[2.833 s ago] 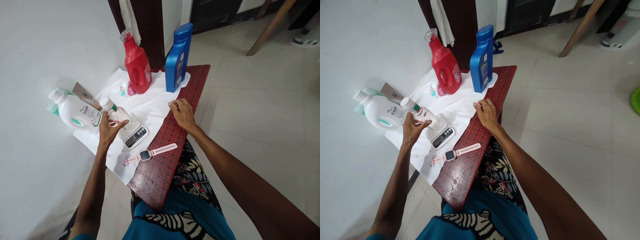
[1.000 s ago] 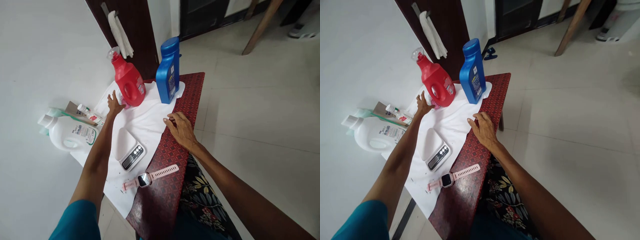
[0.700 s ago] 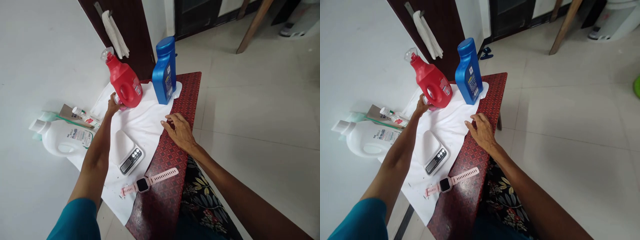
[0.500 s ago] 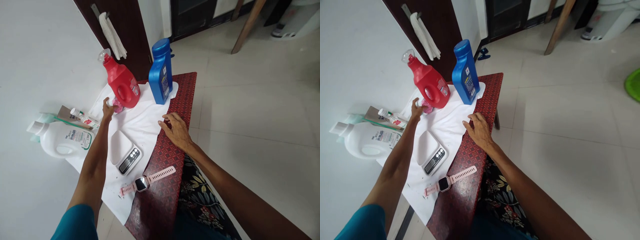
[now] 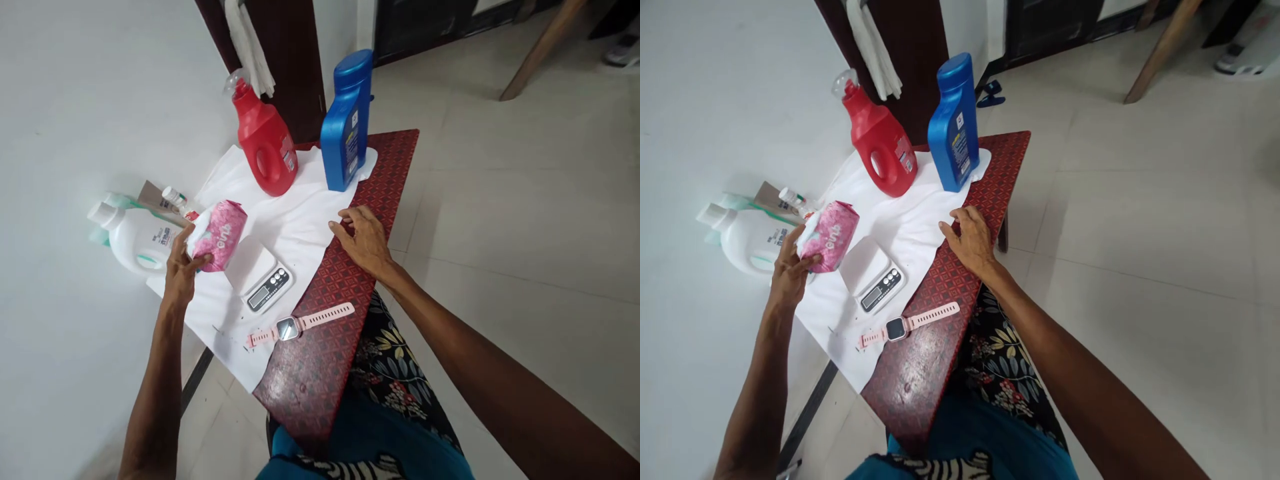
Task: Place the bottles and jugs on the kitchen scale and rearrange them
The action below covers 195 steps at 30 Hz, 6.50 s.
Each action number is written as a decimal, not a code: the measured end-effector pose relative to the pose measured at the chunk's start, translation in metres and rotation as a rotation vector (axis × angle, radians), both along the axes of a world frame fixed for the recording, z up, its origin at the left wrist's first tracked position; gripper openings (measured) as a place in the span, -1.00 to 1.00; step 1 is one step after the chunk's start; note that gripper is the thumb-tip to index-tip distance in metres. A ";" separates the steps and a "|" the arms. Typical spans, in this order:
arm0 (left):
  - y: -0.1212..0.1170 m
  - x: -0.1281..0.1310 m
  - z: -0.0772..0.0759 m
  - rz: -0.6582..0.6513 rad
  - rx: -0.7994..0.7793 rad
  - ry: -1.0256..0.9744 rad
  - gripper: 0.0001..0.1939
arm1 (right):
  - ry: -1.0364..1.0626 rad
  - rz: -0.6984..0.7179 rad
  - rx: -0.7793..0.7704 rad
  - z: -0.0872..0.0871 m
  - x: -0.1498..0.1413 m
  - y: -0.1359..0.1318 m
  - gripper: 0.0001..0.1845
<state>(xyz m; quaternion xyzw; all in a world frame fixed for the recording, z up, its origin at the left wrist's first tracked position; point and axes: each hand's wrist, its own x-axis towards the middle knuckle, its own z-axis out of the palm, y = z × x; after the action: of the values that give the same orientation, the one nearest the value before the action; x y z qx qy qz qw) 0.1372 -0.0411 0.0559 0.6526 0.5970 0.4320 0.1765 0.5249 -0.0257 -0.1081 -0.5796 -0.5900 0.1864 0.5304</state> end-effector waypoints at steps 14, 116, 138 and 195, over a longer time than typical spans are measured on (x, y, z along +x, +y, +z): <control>-0.072 0.011 -0.021 -0.139 -0.088 0.218 0.15 | -0.045 -0.022 0.038 -0.005 -0.003 0.002 -0.73; -0.053 0.071 0.002 0.327 0.150 -0.459 -0.49 | -0.031 -0.023 0.020 -0.001 -0.002 0.004 -0.78; -0.059 0.077 0.007 0.272 0.156 -0.358 -0.35 | 0.001 -0.025 0.007 0.002 -0.002 0.001 -0.77; 0.176 0.344 -0.038 -0.140 -0.041 -0.127 -0.36 | -0.020 -0.035 0.043 0.003 -0.006 0.005 -0.77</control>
<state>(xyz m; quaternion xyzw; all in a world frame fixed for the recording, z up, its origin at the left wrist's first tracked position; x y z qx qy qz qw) 0.4812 0.1349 0.0181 0.6603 0.5462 0.4468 0.2569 0.5193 -0.0204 -0.1054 -0.5801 -0.5888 0.1588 0.5399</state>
